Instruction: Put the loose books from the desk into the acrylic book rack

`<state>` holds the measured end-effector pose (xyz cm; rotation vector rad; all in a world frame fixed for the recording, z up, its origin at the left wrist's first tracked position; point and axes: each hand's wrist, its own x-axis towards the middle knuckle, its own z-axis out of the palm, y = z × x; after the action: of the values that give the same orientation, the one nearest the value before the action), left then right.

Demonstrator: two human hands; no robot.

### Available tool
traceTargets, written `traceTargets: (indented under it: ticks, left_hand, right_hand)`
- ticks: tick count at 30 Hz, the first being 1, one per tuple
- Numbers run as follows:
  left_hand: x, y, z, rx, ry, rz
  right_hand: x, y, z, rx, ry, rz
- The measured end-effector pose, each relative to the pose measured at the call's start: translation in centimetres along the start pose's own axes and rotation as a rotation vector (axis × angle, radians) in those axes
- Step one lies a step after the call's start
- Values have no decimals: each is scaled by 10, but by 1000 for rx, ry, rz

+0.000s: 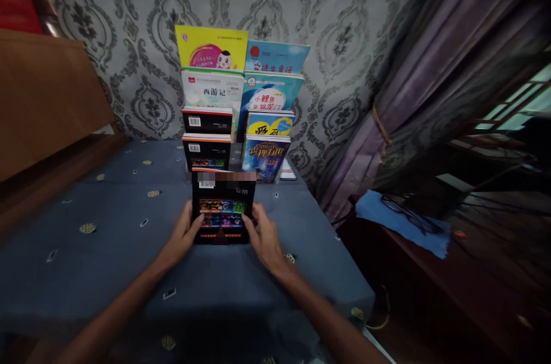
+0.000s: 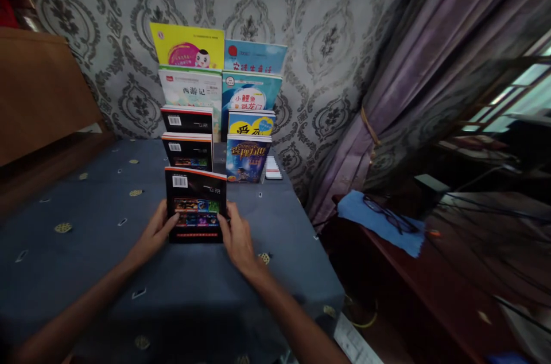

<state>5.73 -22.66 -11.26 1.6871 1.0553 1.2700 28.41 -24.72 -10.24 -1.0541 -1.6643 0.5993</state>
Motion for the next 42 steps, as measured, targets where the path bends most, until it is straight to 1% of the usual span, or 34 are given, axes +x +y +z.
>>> traceTargets:
  ticks: [4,6,7,8,9,11,13,15,16,18,20,21,23,25,28,31,37,40,42]
  left_hand:
    - [5,0,2,45,77,35]
    - [13,2,-2,124,99,39]
    - [18,2,-6,185,82,34]
    - [24,2,-11,257,44,26]
    - [30,1,-17,335,-19,16]
    - [43,-3,-29,482,-166,14]
    - [52,-7,-38,625,-299,18]
    - [55,-8,-40,817,-382,22]
    - [55,-7,-38,928,-392,28]
    - [50,0,-27,1112,-363,53]
    - [42,11,-8,1174,-343,91]
    - [37,16,3,1162,-358,109]
    - [27,27,26,1139,-417,146]
    - [20,35,45,1194,-444,170]
    - [15,43,63,1307,-455,137]
    - [17,51,68,1349,-502,98]
    - [27,66,64,1351,-578,42]
    - [31,68,61,1346,-604,14]
    - [33,67,59,1340,-600,13]
  right_hand:
    - [-3,-10,3,85,-19,44]
    - [-6,-17,7,219,-57,108]
    - [-7,-19,10,306,-85,149]
    - [-8,-21,12,399,-111,194]
    - [-9,-20,14,488,-126,242]
    - [-9,-14,16,622,-95,337]
    - [-9,0,16,660,-6,418]
    - [-10,16,12,577,69,465]
    - [-11,25,10,498,83,469]
    - [-13,39,3,301,84,443]
    - [-14,49,-4,123,72,394]
    - [-14,53,-8,62,67,370]
    - [-12,57,-13,5,70,337]
    - [-10,60,-16,2,82,317]
    - [-10,62,-17,32,92,303]
    - [-12,59,-16,58,97,290]
    - [-15,50,-17,61,94,284]
    - [-15,46,-18,50,82,287]
    - [-15,44,-19,38,81,286]
